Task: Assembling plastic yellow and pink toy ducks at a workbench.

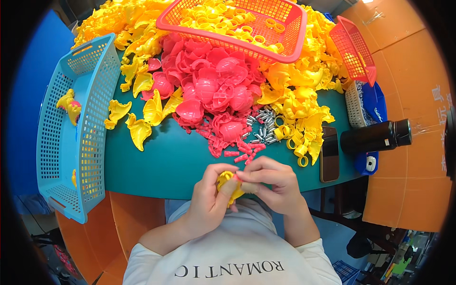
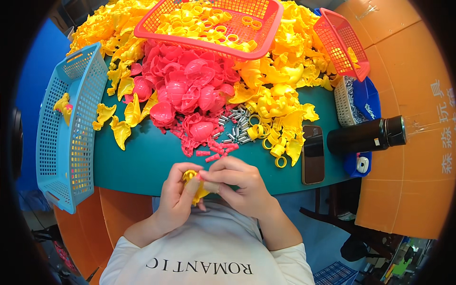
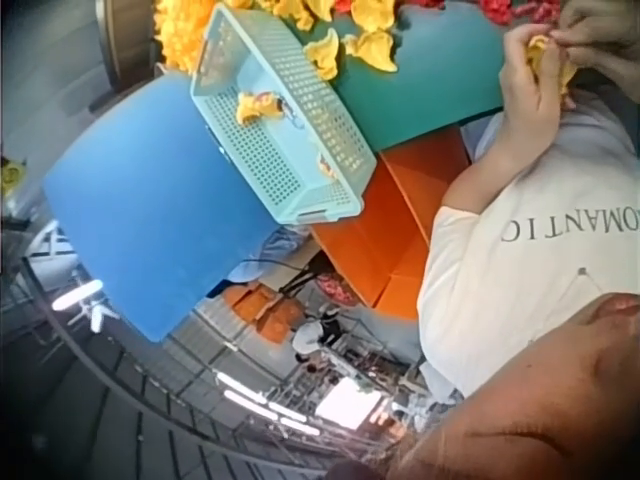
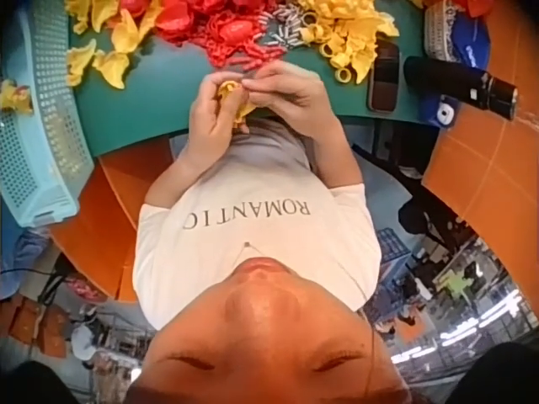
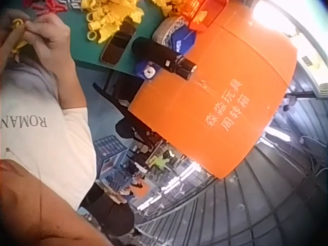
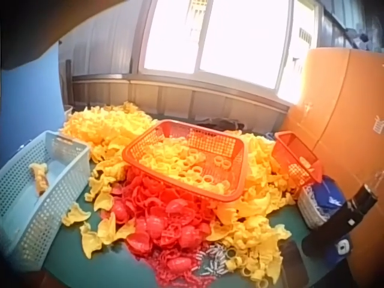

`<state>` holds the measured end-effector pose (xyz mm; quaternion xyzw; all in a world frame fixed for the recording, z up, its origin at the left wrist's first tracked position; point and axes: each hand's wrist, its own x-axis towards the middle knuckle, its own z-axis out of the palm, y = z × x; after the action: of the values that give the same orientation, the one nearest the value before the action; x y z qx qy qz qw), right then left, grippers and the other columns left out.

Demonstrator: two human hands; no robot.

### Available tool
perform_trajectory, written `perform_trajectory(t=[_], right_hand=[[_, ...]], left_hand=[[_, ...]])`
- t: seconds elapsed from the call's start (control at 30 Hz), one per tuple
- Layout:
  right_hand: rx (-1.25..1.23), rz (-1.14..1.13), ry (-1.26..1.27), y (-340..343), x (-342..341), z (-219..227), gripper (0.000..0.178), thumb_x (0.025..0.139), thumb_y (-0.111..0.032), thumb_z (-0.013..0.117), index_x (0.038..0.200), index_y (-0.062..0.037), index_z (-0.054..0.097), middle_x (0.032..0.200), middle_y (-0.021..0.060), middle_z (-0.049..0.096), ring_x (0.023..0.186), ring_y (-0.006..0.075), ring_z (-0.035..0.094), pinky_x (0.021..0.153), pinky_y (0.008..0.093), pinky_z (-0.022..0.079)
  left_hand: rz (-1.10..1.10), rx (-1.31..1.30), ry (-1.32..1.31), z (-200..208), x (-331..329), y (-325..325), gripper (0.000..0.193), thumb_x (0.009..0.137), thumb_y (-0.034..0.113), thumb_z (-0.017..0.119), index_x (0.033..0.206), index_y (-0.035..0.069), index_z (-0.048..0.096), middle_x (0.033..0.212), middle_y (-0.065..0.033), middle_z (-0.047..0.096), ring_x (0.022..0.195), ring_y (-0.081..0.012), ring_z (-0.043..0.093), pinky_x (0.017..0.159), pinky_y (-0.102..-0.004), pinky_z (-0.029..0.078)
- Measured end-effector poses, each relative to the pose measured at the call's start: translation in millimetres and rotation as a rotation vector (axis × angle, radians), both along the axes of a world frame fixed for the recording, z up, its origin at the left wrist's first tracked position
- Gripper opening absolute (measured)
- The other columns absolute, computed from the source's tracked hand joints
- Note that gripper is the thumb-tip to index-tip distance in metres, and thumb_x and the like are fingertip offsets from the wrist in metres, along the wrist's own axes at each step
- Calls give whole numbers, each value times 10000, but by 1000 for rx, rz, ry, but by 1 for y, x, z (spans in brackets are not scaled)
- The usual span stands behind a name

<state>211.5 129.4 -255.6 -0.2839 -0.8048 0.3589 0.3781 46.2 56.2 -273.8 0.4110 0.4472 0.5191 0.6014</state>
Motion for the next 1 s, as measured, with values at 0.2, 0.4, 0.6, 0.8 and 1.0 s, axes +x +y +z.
perform_trajectory(t=[0.2,0.4,0.6,0.8,1.0], right_hand=[[-432,4,102,-20,3,-15,239,715,84,726,945,20,727,816,73,621,745,124,581,659,233,473],[-405,-55,30,15,5,7,170,748,-8,732,917,-2,707,912,84,621,783,173,610,690,275,487],[128,-341,-543,57,-1,3,76,759,-58,701,800,-13,655,845,108,576,839,297,578,738,371,474],[112,-290,-693,66,-2,5,50,773,-44,668,801,-18,637,846,113,557,890,313,544,806,404,436],[232,-253,-646,62,1,4,72,801,-10,624,862,-42,601,861,99,549,913,295,530,846,368,377]], left_hand=[[-16,85,101,-15,-9,-6,202,962,119,553,1087,11,436,801,-67,612,554,-69,576,458,-216,464],[-8,56,99,-12,-22,-15,207,951,103,569,1067,6,428,828,-72,605,558,-67,568,448,-209,450],[-10,-120,-155,1,-26,-16,225,959,125,563,1095,22,416,972,-90,564,629,-74,566,461,-215,466],[-93,-289,-377,4,-32,-6,297,973,178,546,1203,45,413,1054,-91,531,717,-102,578,525,-249,518],[-155,-412,-549,14,-34,5,402,964,191,529,1318,43,407,1038,-89,540,720,-121,576,523,-269,536]])
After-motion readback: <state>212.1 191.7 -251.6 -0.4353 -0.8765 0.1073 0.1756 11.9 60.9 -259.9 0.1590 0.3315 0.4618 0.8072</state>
